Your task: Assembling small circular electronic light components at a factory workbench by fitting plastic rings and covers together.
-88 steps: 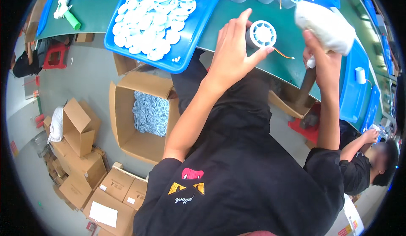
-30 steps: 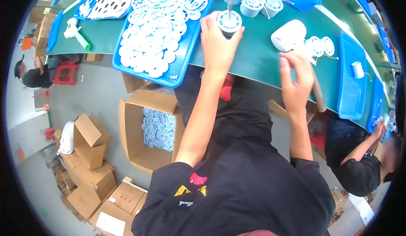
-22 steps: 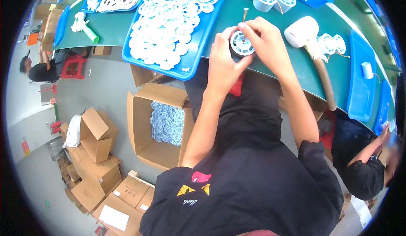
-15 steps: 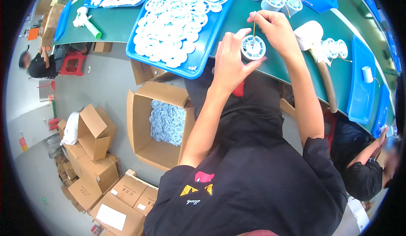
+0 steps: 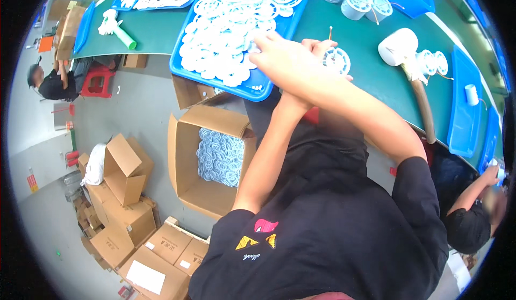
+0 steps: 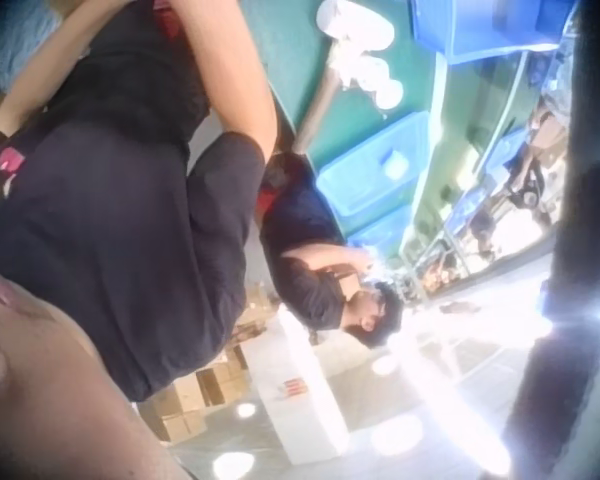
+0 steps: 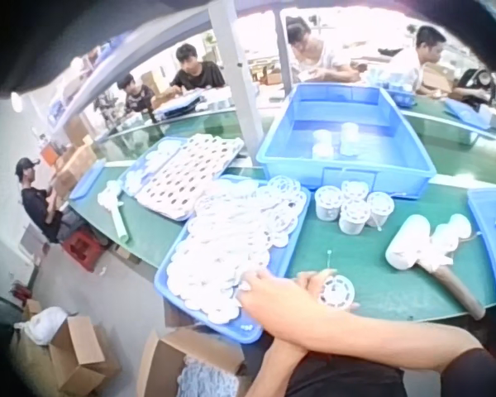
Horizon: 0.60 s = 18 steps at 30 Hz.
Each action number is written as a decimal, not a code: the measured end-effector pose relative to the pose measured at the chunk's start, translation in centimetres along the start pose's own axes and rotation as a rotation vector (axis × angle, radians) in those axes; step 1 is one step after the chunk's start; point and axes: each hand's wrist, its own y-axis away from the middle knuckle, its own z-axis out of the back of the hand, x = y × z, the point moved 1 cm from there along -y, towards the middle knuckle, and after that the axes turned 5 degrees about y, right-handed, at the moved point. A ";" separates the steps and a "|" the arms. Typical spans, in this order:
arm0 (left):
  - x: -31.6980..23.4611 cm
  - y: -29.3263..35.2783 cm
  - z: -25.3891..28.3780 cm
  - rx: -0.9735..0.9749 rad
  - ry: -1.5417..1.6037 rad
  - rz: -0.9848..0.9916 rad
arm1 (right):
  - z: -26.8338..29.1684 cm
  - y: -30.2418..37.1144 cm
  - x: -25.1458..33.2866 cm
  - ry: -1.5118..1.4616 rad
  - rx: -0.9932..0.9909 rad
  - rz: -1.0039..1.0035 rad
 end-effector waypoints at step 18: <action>-1.4 -0.2 0.6 -0.051 -0.034 0.012 | -3.3 0.6 -16.2 -1.593 -0.130 0.091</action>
